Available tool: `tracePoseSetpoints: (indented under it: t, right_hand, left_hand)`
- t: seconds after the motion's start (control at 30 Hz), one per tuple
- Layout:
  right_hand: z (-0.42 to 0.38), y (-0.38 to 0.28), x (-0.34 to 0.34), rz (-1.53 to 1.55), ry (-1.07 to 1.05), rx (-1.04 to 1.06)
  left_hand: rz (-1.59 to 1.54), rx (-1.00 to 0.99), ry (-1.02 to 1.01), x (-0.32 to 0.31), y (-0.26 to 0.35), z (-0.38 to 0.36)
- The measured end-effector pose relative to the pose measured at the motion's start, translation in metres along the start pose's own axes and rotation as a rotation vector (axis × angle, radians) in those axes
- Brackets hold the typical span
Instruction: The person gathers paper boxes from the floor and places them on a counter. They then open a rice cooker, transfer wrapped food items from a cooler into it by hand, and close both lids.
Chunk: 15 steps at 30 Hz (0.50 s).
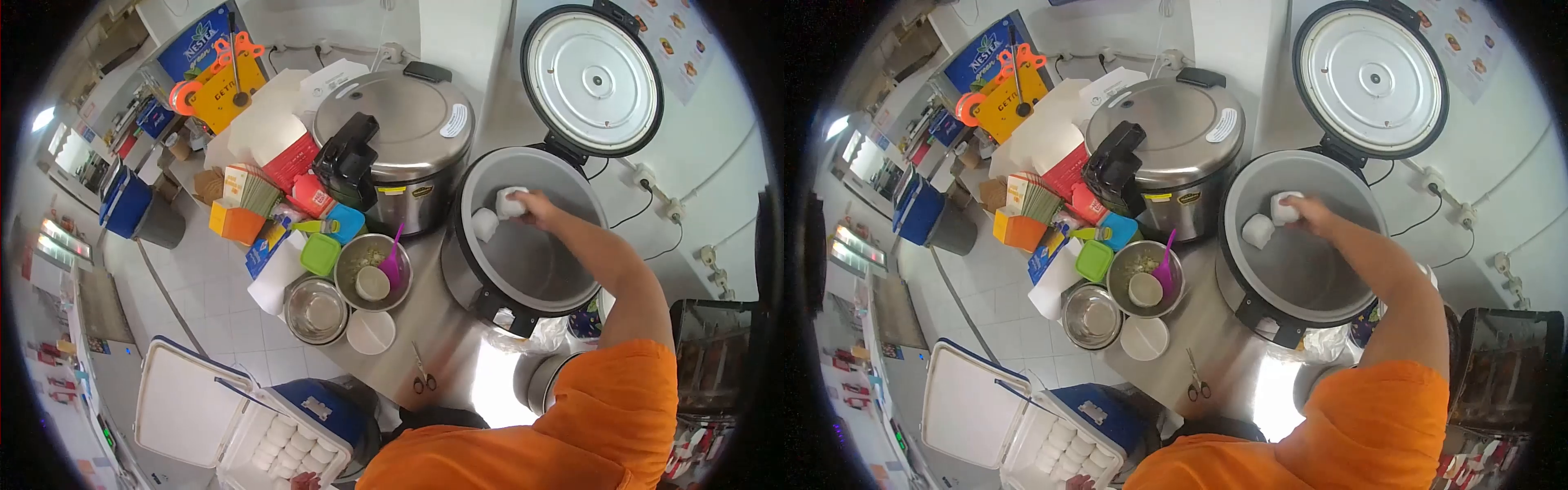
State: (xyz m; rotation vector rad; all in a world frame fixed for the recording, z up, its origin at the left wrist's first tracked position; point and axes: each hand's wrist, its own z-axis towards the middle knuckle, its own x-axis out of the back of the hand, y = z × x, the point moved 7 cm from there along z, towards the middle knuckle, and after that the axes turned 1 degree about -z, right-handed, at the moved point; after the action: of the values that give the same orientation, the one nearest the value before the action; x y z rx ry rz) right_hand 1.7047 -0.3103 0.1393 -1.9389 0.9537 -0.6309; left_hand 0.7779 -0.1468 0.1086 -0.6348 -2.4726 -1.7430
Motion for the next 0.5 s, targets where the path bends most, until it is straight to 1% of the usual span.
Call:
tracePoseSetpoints:
  t: [0.07, 0.1, 0.13, 0.2, 0.23, 0.27, 0.3, 0.33, 0.37, 0.4, 0.43, 0.47, 0.5]
  right_hand:
    - [0.013, 0.025, -0.006, 0.072, -0.044, -0.012]
    - [0.012, 0.029, -0.011, 0.002, -0.058, -0.01]
    - [0.001, 0.019, -0.02, -0.004, -0.058, -0.013]
    - [-0.033, -0.005, -0.019, -0.19, 0.15, -0.11]
    - [-0.055, -0.02, -0.019, -0.23, 0.211, -0.151]
    - [-0.068, -0.022, -0.015, -0.275, 0.257, -0.197]
    - [-0.024, 0.019, 0.032, -0.339, 0.141, -0.285]
    - [-0.034, 0.014, 0.036, -0.556, 0.026, -0.359]
    - [-0.047, 0.009, 0.041, -0.774, -0.106, -0.411]
    - [-0.067, -0.015, 0.016, -1.244, -0.173, -0.263]
    - [-0.048, -0.014, 0.017, -1.39, -0.177, -0.157]
    - [-0.033, 0.001, 0.025, -1.393, -0.148, -0.085]
    - [-0.017, 0.008, 0.031, -1.408, -0.128, -0.004]
  left_hand:
    - [0.042, -0.003, -0.002, -0.01, 0.004, 0.007]
    - [0.081, -0.054, -0.033, -0.015, 0.008, 0.01]
    - [0.078, -0.047, -0.032, -0.017, 0.007, 0.013]
    - [0.176, -0.054, -0.069, -0.017, 0.005, 0.015]
    - [0.123, -0.062, -0.056, -0.013, 0.0, 0.013]
    - [0.376, -0.095, -0.1, -0.006, 0.006, 0.009]
    - [0.355, -0.001, -0.107, 0.009, -0.019, 0.01]
    - [0.159, -0.003, 0.045, 0.016, -0.024, 0.011]
    - [0.307, 0.034, 0.161, 0.03, -0.042, 0.014]
    - [0.456, 0.102, 0.162, 0.042, -0.071, 0.025]
    - [0.777, -0.286, 0.053, 0.03, -0.058, 0.038]
    - [1.049, -0.241, 0.058, 0.04, -0.109, 0.058]
    - [0.557, -0.122, 0.21, 0.032, -0.046, 0.059]
